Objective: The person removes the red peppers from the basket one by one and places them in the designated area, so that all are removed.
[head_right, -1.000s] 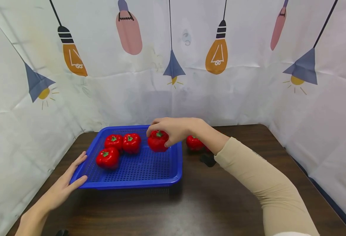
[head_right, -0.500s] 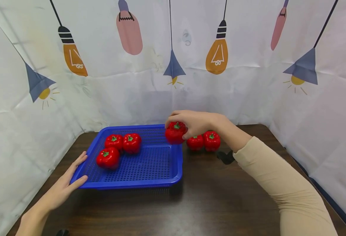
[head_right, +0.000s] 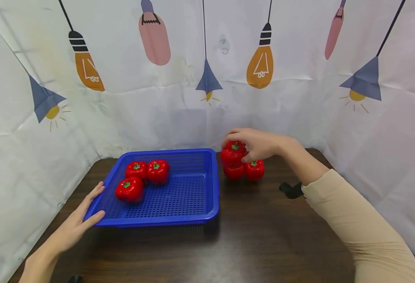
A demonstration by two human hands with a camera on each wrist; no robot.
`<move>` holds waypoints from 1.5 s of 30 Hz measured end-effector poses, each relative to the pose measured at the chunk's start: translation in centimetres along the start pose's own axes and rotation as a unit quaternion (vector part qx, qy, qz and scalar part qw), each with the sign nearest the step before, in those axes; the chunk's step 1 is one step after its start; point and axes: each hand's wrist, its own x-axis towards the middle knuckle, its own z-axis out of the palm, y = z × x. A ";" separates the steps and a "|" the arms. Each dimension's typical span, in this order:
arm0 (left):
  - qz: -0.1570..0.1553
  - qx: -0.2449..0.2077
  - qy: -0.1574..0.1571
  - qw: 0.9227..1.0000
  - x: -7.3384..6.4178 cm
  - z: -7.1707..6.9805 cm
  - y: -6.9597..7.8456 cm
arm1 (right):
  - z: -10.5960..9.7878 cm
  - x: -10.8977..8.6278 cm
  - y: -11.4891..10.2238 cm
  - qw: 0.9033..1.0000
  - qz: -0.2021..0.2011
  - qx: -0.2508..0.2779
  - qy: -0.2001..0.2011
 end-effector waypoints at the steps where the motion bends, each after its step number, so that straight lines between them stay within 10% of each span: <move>1: 0.000 0.000 0.000 1.000 0.0 0.0 0.0 | -0.1 -0.3 0.2 1.000 0.001 0.003 0.003; 45: 0.003 0.006 0.006 1.000 0.0 0.0 -0.1 | 1.1 -9.5 8.1 0.985 0.153 0.057 0.049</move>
